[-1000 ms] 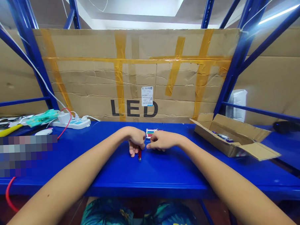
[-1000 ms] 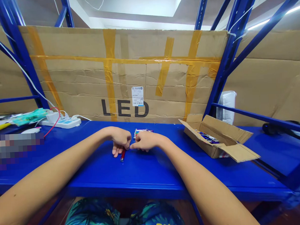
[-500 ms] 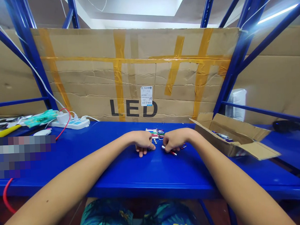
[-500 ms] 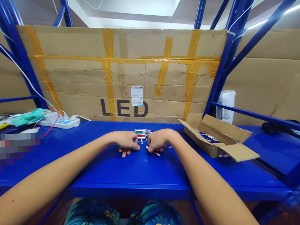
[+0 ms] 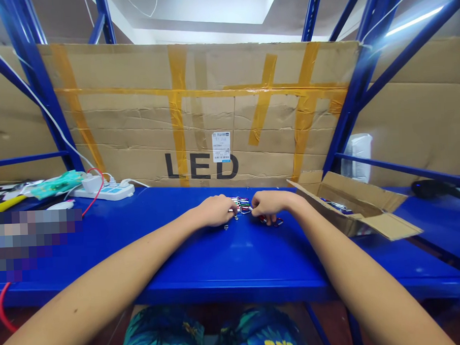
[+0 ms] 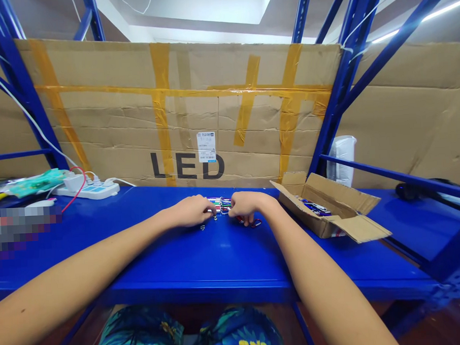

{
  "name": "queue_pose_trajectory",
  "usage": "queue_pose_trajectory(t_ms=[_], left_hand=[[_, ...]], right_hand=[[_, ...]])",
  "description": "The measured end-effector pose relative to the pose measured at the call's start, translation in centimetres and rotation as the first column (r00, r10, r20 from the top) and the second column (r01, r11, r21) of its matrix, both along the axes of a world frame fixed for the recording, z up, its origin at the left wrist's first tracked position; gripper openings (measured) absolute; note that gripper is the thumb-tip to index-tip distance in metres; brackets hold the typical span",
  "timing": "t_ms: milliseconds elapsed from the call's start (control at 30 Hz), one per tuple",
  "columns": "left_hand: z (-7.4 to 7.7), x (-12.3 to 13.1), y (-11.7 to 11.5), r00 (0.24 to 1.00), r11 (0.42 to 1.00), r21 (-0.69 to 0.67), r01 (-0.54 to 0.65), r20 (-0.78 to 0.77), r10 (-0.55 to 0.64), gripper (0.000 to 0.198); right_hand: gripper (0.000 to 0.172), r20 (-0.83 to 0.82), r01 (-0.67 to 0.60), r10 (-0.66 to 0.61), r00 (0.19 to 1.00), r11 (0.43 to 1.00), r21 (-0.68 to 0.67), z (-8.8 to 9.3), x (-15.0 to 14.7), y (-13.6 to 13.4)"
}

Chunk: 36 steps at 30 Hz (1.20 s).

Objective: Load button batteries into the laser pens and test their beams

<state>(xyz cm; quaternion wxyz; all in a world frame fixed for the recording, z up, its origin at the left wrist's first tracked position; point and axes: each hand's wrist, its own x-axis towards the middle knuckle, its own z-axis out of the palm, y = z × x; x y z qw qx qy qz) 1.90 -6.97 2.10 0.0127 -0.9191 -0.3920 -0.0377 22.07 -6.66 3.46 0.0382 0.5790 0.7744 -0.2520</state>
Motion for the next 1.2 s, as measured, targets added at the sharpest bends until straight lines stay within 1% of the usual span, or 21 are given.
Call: queue_pose_trajectory(t_ms=[200, 333, 433, 500, 567, 667, 767, 833, 900, 967, 1033, 1100, 1200], left_hand=[[0.06, 0.06, 0.10, 0.998, 1.000, 0.015, -0.013, -0.061, 0.013, 0.024], [0.21, -0.20, 0.23, 0.998, 0.999, 0.024, -0.038, -0.049, 0.039, 0.023], [0.27, -0.48, 0.39, 0.997, 0.999, 0.022, -0.024, -0.067, 0.025, 0.028], [0.29, -0.60, 0.47, 0.996, 1.000, 0.007, -0.010, -0.091, 0.011, 0.025], [0.31, -0.65, 0.50, 0.995, 1.000, -0.010, 0.001, -0.098, -0.002, 0.024], [0.40, -0.66, 0.45, 0.995, 1.000, -0.028, 0.012, -0.099, -0.014, 0.022], [0.55, -0.70, 0.43, 0.996, 0.999, -0.049, 0.019, -0.092, -0.023, 0.017], [0.61, -0.72, 0.53, 0.999, 0.998, -0.058, 0.031, -0.025, -0.033, 0.012], [0.60, -0.66, 0.68, 0.992, 0.997, -0.061, 0.045, 0.123, -0.037, 0.010], [0.53, -0.49, 0.75, 0.951, 0.996, -0.066, 0.064, 0.305, -0.041, 0.011], [0.46, -0.27, 0.68, 0.895, 0.993, -0.072, 0.088, 0.444, -0.047, 0.013], [0.42, -0.12, 0.48, 0.863, 0.990, -0.091, 0.105, 0.503, -0.046, 0.013], [0.40, -0.11, 0.27, 0.860, 0.979, -0.159, 0.129, 0.509, -0.031, 0.016]], right_hand=[[0.005, -0.019, -0.024, 0.024, 1.000, 0.999, -0.036, -0.23, -0.07, -0.06], [0.006, -0.015, -0.024, 0.024, 1.000, 0.999, -0.039, -0.23, -0.12, -0.12], [0.005, -0.021, -0.035, 0.035, 0.999, 0.999, -0.034, -0.21, -0.09, -0.12], [0.004, -0.038, -0.048, 0.047, 0.998, 0.998, -0.037, -0.19, -0.04, -0.11], [0.003, -0.076, -0.063, 0.059, 0.995, 0.997, -0.048, -0.16, 0.01, -0.09], [0.009, -0.172, -0.091, 0.078, 0.982, 0.994, -0.068, -0.10, 0.03, -0.12], [0.010, -0.288, -0.155, 0.131, 0.949, 0.986, -0.061, 0.00, -0.08, -0.18], [0.010, -0.341, -0.188, 0.165, 0.925, 0.982, -0.035, 0.07, -0.19, -0.20], [0.011, -0.361, -0.170, 0.154, 0.920, 0.985, -0.012, 0.09, -0.31, -0.19], [0.011, -0.362, -0.123, 0.114, 0.925, 0.992, -0.002, 0.07, -0.42, -0.16], [0.011, -0.376, -0.105, 0.097, 0.922, 0.994, -0.002, 0.04, -0.51, -0.14], [0.010, -0.404, -0.118, 0.107, 0.909, 0.993, -0.002, 0.04, -0.58, -0.16], [0.010, -0.445, -0.123, 0.109, 0.889, 0.992, -0.001, 0.09, -0.60, -0.22]])
